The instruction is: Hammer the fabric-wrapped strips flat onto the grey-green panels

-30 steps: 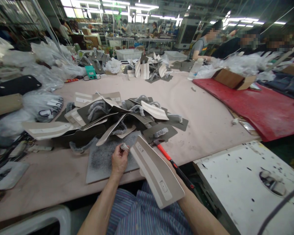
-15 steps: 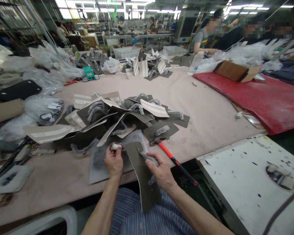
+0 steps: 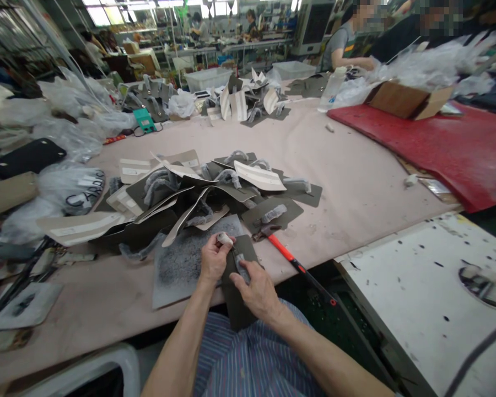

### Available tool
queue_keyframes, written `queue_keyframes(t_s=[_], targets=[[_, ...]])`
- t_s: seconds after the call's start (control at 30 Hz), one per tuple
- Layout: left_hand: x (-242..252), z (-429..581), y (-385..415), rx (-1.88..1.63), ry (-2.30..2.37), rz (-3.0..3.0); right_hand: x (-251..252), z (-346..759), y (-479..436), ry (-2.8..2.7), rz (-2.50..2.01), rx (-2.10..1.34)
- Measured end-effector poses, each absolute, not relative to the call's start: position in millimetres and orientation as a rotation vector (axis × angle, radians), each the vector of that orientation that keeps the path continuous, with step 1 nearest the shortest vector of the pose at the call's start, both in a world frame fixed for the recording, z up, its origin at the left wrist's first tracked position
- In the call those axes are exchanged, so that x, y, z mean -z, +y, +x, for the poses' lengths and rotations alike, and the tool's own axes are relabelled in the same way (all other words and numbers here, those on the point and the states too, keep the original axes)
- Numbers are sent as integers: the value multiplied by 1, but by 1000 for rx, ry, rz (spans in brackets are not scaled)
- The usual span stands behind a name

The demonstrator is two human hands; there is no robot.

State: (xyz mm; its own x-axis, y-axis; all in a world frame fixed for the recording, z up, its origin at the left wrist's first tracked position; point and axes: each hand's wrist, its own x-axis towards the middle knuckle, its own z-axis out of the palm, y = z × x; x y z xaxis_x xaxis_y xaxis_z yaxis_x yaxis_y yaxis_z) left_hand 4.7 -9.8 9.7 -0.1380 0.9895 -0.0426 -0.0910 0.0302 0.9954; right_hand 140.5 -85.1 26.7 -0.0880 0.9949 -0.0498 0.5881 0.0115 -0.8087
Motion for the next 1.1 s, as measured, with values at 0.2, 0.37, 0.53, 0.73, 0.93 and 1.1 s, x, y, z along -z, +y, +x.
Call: queue_keyframes(t_s=[0.2, 0.37, 0.53, 0.73, 0.93, 1.1], targets=[[-2, 3, -13, -1294, 1243, 1055, -38, 172, -81, -1749, -1600, -815], [2, 2, -12, -1309, 1244, 1033, -26, 228, -64, -1797, -1809, -339], [3, 4, -12, -1309, 1251, 1032, -11, 262, -57, -1996, -2135, -228], [-3, 8, -12, -1327, 1297, 1084, -7, 264, -54, -2087, -2161, -183], [2, 16, -11, -1364, 1383, 1041, -5, 268, -52, -2089, -2102, -190], [0, 20, -13, -1364, 1394, 1091, -3, 270, -54, -2084, -2080, -183]])
